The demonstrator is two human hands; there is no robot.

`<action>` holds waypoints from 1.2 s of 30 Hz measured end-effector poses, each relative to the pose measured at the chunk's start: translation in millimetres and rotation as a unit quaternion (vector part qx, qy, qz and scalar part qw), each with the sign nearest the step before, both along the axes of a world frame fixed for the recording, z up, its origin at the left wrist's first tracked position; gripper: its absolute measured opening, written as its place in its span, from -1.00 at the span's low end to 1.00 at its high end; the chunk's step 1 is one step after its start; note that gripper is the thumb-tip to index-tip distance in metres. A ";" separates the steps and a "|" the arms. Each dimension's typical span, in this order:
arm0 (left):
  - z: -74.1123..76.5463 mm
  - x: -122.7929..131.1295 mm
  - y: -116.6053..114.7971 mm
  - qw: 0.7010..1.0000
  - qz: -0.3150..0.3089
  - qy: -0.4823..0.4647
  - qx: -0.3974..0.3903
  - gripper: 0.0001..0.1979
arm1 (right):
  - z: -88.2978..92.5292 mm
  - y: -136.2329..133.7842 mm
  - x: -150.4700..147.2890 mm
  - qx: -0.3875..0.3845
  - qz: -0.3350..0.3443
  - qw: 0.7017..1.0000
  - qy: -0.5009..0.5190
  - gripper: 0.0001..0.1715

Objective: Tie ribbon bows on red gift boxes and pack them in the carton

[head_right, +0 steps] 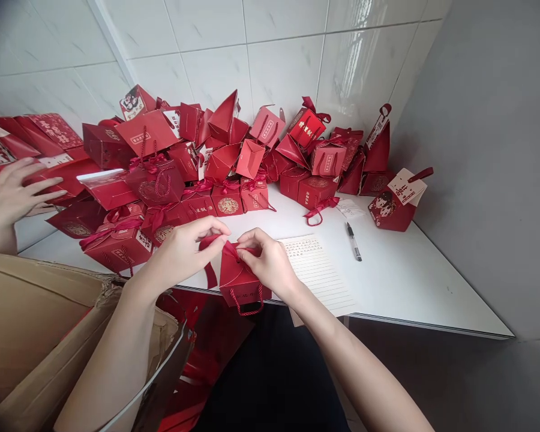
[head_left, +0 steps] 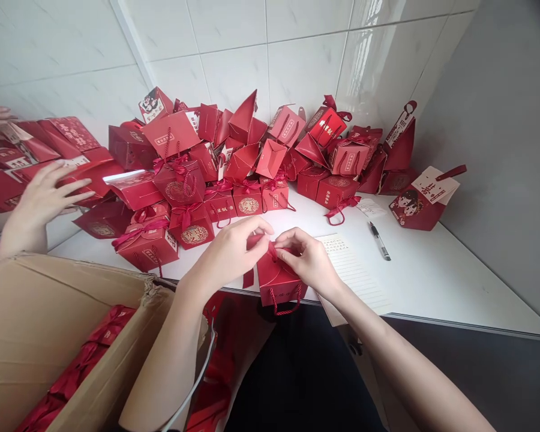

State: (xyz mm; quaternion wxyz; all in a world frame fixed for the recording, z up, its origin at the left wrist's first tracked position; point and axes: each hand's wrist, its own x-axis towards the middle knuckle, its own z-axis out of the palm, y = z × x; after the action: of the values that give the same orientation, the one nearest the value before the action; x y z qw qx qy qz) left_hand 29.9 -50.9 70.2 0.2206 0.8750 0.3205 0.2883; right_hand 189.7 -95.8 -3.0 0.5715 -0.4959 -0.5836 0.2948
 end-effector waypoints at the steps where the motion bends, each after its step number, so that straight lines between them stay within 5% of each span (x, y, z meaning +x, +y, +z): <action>1: -0.3 -2.5 -2.7 1.000 0.018 0.008 0.003 -0.87 | 0.3 -0.1 -0.7 -0.002 -0.002 1.000 -0.001 -0.91; 6: -10.7 -18.7 -21.5 0.990 0.105 0.080 0.041 -0.76 | 0.9 -1.2 -3.2 -0.010 -0.012 1.000 -0.009 -0.94; 10: -22.3 -26.8 -33.2 0.986 0.099 0.129 0.044 -0.61 | 0.4 -2.1 -2.9 0.011 -0.015 0.999 -0.033 -0.95; 21: -24.7 -24.4 -28.3 0.981 0.104 0.157 0.038 -0.89 | -0.9 -0.9 -2.0 0.029 -0.029 0.997 -0.059 -0.97; 36: 11.3 -12.4 -13.3 0.989 0.012 0.103 0.103 -0.81 | -0.6 -1.1 -3.3 0.025 0.006 0.999 -0.039 -0.93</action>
State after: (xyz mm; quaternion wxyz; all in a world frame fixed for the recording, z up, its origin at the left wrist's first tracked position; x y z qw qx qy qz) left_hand 17.5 -64.3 81.5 0.0920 0.9141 0.3204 0.2307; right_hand 186.4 -96.9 -3.6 0.5589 -0.4891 -0.6152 0.2643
